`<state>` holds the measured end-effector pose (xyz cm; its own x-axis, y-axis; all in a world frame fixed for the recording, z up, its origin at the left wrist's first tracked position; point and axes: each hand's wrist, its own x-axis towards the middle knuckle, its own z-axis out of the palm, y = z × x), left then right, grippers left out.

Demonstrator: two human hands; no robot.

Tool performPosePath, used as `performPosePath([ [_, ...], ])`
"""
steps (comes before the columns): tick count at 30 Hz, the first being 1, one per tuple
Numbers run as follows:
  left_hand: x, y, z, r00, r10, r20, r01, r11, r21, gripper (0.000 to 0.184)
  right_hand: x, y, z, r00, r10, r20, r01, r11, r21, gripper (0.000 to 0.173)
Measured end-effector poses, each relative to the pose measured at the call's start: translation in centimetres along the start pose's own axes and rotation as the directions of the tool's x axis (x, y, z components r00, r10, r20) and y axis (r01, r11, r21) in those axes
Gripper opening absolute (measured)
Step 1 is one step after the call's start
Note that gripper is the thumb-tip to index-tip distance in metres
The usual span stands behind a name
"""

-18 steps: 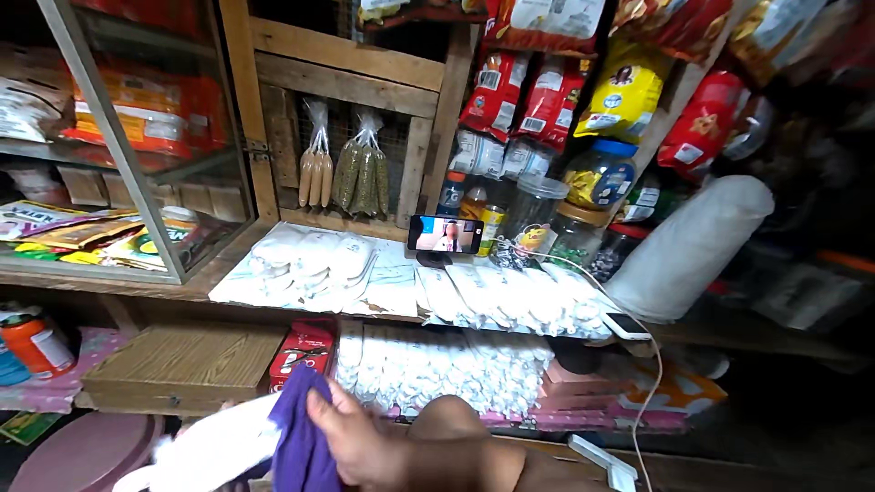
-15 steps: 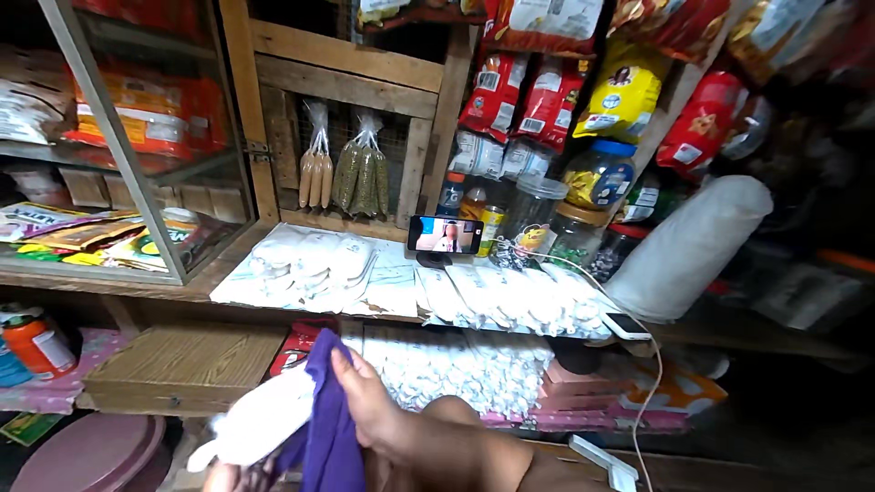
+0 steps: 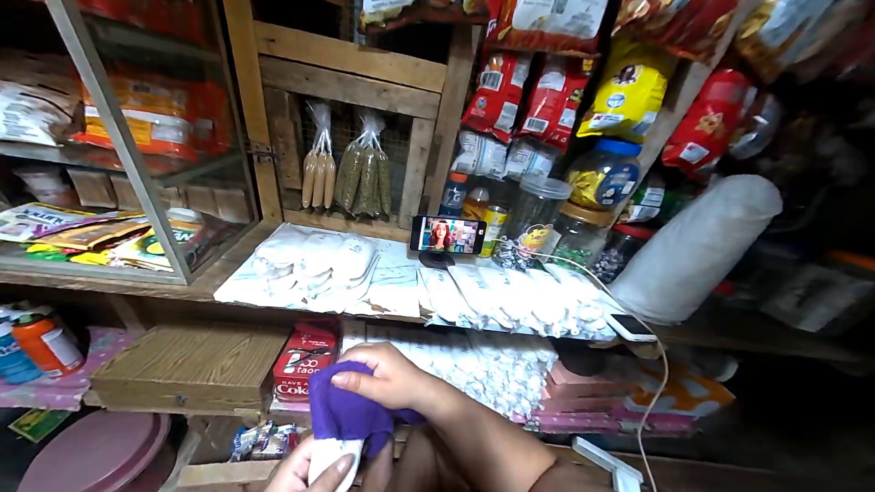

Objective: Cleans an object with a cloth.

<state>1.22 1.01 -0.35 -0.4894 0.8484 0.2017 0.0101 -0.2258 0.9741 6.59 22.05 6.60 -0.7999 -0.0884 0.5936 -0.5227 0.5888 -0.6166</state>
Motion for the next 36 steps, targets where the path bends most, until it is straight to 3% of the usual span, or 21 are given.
performPosePath([
  [3,0.4,-1.2,0.5,0.998,0.002,-0.062,0.004,0.995,0.099,0.02,-0.1,0.2,0.9,0.996,-0.085,0.021,0.086,0.996,-0.018,0.035],
  [6,0.6,-1.4,1.0,0.985,0.009,-0.174,0.021,0.985,0.172,0.024,-0.1,0.4,1.4,0.991,-0.113,-0.069,0.111,0.993,-0.028,0.035],
  [10,0.7,-0.8,1.6,0.952,0.077,-0.297,-0.029,0.986,0.163,0.025,-0.3,0.3,2.2,0.977,-0.037,-0.21,0.039,0.999,0.005,0.031],
  [12,0.8,-0.8,1.5,0.937,0.117,-0.33,-0.065,0.984,0.164,0.027,-0.2,0.2,2.1,0.985,0.056,-0.162,-0.04,0.994,0.101,0.029],
  [14,0.7,-1.1,1.1,0.936,0.142,-0.323,-0.088,0.98,0.176,0.031,0.0,0.1,1.7,0.99,0.135,-0.028,-0.126,0.968,0.219,0.029],
  [16,0.8,-1.3,0.7,0.941,0.156,-0.301,-0.096,0.974,0.206,0.038,0.0,0.4,1.5,0.99,0.124,0.062,-0.135,0.957,0.256,0.036],
  [23,0.8,-1.3,1.1,0.967,0.084,-0.241,-0.025,0.971,0.239,0.03,-0.2,0.3,2.1,0.998,-0.018,-0.064,0.016,1.0,-0.021,0.028],
  [27,0.8,-1.4,0.9,0.952,0.111,-0.287,-0.039,0.969,0.245,0.031,-0.2,0.2,2.5,0.984,0.041,-0.174,-0.039,0.999,0.015,0.025],
  [31,0.8,-1.6,0.4,0.941,0.142,-0.308,-0.071,0.97,0.233,0.032,0.1,0.2,2.1,0.993,0.115,0.011,-0.115,0.983,0.145,0.029],
  [33,0.8,-1.6,0.1,0.941,0.144,-0.307,-0.049,0.954,0.297,0.042,0.2,0.3,2.0,0.991,0.098,0.095,-0.11,0.984,0.139,0.035],
  [36,0.8,-1.6,0.2,0.946,0.141,-0.291,-0.023,0.926,0.376,0.044,0.0,0.5,2.5,0.999,0.049,0.019,-0.05,0.997,0.052,0.029],
])
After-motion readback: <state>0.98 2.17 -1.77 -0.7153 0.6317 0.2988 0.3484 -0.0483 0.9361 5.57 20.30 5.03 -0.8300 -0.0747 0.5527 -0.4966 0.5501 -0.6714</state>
